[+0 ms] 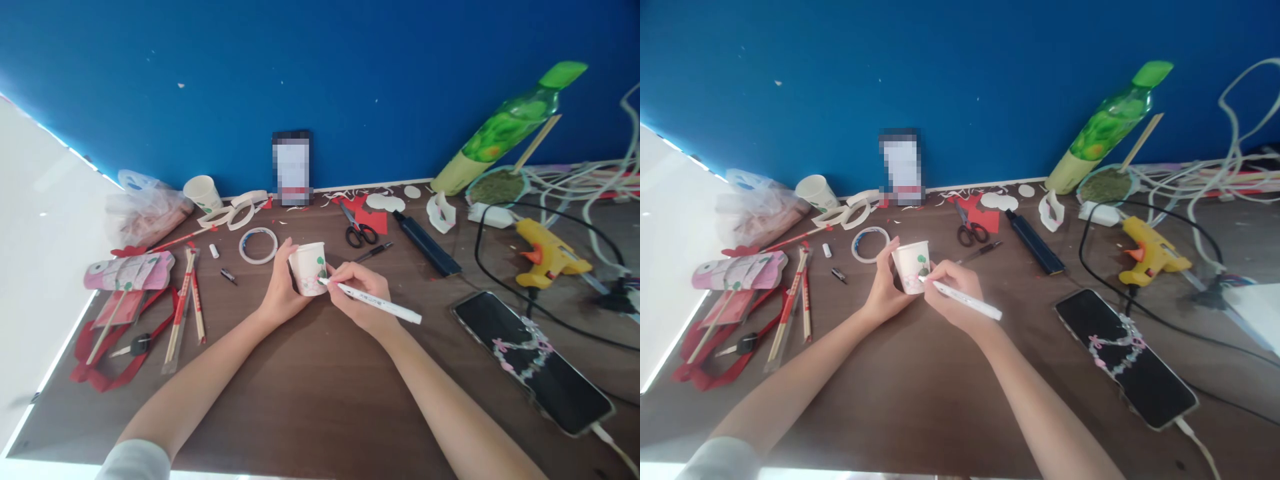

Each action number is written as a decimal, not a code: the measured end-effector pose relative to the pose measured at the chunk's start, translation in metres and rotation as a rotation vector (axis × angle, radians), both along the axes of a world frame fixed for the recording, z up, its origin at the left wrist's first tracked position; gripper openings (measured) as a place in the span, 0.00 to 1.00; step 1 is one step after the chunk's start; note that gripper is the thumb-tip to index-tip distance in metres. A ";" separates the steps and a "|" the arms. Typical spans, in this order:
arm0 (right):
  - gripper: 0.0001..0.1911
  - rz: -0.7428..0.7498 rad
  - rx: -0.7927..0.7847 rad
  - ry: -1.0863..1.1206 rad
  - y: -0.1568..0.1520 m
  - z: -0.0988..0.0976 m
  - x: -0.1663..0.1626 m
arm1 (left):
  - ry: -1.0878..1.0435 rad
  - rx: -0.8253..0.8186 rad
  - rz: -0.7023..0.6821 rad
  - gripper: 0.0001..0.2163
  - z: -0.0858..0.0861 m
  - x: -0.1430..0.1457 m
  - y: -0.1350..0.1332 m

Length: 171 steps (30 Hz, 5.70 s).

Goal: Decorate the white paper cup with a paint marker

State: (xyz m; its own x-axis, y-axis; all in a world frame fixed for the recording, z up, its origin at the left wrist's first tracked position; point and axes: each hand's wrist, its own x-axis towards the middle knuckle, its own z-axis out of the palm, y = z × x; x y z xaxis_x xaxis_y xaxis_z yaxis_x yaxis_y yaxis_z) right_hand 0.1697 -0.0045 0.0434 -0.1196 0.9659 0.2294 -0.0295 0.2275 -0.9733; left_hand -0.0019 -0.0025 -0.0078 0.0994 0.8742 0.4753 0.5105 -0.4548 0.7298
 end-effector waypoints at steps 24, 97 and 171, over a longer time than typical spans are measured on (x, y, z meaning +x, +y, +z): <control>0.08 0.008 -0.089 0.258 0.013 -0.009 0.011 | 0.022 0.018 0.071 0.42 0.002 0.001 0.002; 0.14 -0.092 -0.043 -0.066 0.003 0.002 0.008 | 0.031 0.041 -0.009 0.40 0.000 0.000 0.004; 0.11 0.023 -0.028 0.047 0.013 0.004 0.014 | 0.078 0.093 0.018 0.37 0.008 0.001 0.003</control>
